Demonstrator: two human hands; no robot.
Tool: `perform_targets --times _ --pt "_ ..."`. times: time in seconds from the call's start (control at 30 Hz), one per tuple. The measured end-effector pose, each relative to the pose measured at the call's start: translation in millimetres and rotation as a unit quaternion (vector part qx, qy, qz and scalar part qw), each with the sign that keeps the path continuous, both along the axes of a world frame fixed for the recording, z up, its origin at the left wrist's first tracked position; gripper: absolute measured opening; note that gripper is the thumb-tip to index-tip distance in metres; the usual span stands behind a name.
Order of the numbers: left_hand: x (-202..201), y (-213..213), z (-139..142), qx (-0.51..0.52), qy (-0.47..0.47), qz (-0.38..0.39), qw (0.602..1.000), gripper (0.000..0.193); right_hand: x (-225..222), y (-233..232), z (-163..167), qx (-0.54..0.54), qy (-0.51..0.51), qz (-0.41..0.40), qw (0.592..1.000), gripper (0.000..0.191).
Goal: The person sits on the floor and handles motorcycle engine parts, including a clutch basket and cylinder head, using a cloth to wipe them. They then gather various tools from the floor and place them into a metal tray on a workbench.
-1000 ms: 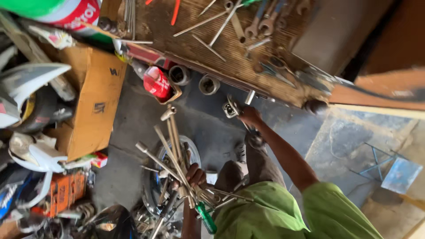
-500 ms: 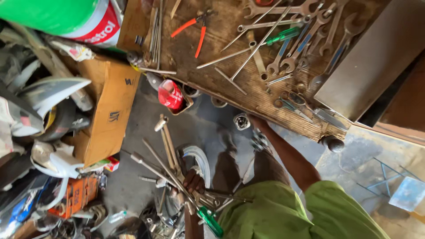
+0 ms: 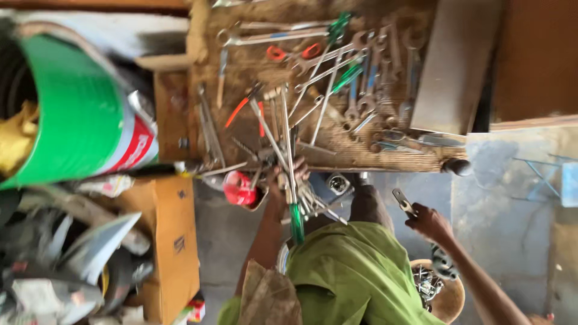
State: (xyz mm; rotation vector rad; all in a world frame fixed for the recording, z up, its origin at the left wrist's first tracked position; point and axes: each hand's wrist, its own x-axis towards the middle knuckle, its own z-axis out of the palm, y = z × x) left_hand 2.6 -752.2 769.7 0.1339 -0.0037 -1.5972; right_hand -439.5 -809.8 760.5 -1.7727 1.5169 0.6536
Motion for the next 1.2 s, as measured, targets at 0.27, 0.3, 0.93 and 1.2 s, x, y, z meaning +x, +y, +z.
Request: perform_targets --times 0.27,0.3,0.93,1.2 --pt "-5.3 -216.8 18.5 0.161 -0.241 -0.086 0.953 0.053 -6.7 27.4 17.9 -0.071 -0.043 -0.141 0.986 0.039" --pt "-7.8 -241.8 21.7 0.215 -0.316 -0.112 0.917 0.053 -9.3 23.4 27.9 -0.07 -0.039 -0.14 0.987 0.038" --pt "30.2 -308.3 17.6 0.177 -0.847 0.003 0.501 0.041 -10.4 -101.4 114.9 -0.029 -0.122 -0.014 0.992 0.033" --pt "62.9 -253.4 33.5 0.127 -0.721 0.103 0.674 0.035 43.7 -132.9 166.8 -0.066 -0.283 -0.108 0.951 0.039"
